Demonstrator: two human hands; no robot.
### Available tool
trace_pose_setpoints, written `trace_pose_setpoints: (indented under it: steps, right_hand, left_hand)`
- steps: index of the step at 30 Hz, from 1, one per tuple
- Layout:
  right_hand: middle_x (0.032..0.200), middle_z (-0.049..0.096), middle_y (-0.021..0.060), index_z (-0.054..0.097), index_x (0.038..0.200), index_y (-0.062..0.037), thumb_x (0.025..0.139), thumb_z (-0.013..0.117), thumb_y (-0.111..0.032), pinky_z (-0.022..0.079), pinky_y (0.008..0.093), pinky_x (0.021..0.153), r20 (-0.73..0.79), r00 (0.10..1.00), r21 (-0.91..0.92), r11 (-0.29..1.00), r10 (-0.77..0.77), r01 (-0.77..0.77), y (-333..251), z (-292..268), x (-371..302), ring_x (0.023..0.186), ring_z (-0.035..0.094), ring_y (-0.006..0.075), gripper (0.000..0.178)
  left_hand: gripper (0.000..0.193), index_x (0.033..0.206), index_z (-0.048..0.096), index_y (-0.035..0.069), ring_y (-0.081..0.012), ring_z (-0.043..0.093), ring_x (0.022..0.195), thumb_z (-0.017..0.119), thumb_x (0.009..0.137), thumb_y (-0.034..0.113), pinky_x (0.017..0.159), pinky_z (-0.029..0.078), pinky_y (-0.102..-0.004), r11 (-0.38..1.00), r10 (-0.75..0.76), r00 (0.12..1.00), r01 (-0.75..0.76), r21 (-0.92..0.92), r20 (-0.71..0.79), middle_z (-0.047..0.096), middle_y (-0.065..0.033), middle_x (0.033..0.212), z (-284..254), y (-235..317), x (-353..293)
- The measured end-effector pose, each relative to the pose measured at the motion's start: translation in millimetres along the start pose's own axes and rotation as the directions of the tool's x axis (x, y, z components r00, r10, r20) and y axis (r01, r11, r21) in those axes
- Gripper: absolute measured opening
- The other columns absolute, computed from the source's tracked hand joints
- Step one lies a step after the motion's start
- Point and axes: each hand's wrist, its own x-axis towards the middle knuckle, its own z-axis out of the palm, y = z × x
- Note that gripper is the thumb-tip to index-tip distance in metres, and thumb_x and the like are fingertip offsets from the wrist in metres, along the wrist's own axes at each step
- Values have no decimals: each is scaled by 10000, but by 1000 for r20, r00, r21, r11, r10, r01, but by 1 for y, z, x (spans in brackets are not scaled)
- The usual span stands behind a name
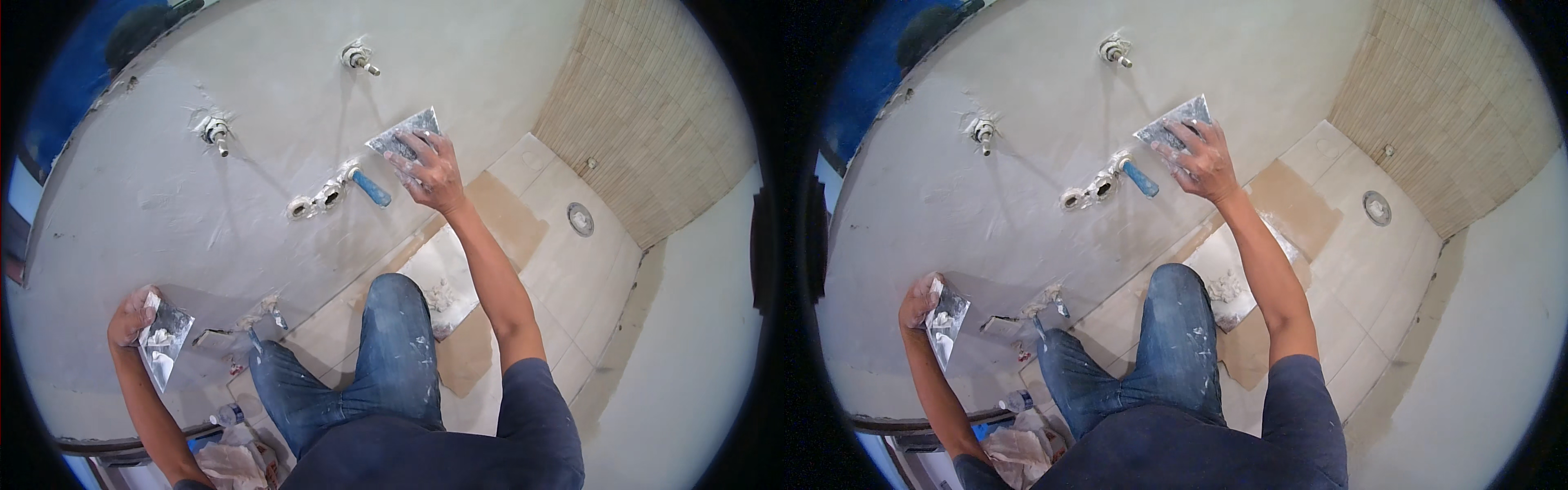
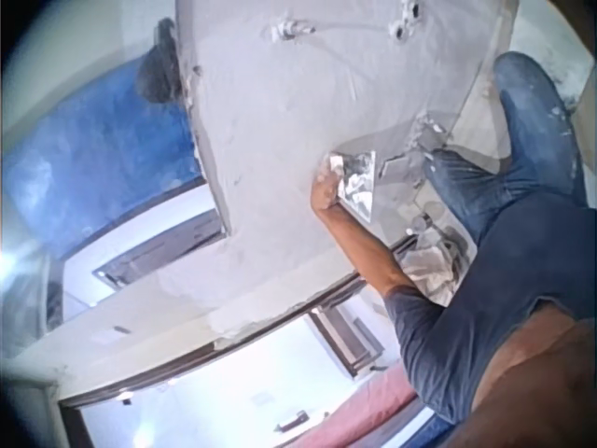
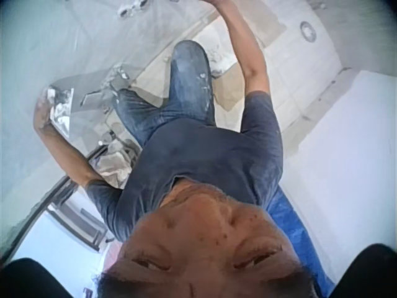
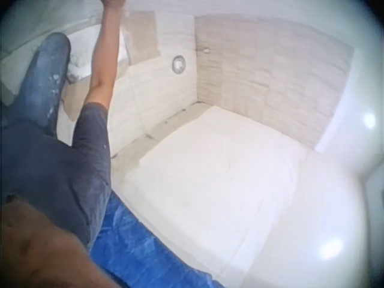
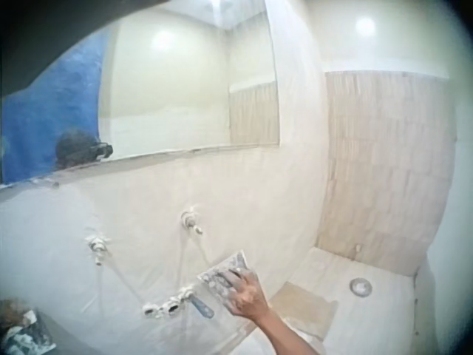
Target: Applying plaster or compound to a wall around plumbing fixtures using a putty knife and a hawk.
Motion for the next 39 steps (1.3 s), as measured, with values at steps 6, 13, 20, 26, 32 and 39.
trace_pose_setpoints:
  steps: [6,13,20,26,32,39]
  right_hand:
    - [1462,610,13,756,1239,-335,784,803,-180,433,511,1057,27,998,-8,999,-49,49,5,30,5,1259,543,306,484]
    - [1485,577,-10,727,1280,-357,766,800,-188,419,563,1043,31,999,-15,1000,6,-6,3,53,-18,1306,513,297,546]
    - [1520,542,19,737,1262,-334,748,788,-143,422,560,1042,41,999,-19,999,35,-34,1,73,-48,1320,492,323,551]
    - [1529,528,38,734,1268,-314,719,791,-122,424,555,1045,57,982,64,981,178,-182,-14,101,-97,1319,471,351,585]
    - [1489,567,84,756,1245,-243,757,775,-96,432,511,1054,138,954,184,940,265,-287,-35,89,-130,1276,511,363,511]
    - [1421,600,166,736,1291,-114,878,736,-87,432,486,1065,-117,785,399,753,608,-524,-28,71,-58,1242,535,378,414]
  left_hand:
    - [448,996,637,31,-129,576,729,885,753,314,646,433,-276,999,-6,999,8,33,-46,624,-8,840,-3,2,-4]
    - [483,998,634,40,-116,563,741,902,740,347,654,413,-266,997,-66,997,67,40,-47,615,6,844,0,4,-4]
    - [438,976,632,54,-117,544,773,885,751,331,687,391,-270,986,-15,998,25,162,-62,599,13,848,-5,2,-10]
    - [405,969,636,53,-122,558,769,877,761,303,692,399,-272,996,-46,998,48,75,-31,609,5,843,1,4,-5]
    - [374,1007,645,47,-113,562,776,867,798,264,700,404,-261,997,-72,997,72,24,11,623,10,860,-7,2,-9]
    - [410,1010,642,57,-92,530,746,872,783,310,675,381,-248,993,-74,997,73,96,2,597,33,839,-10,2,-8]
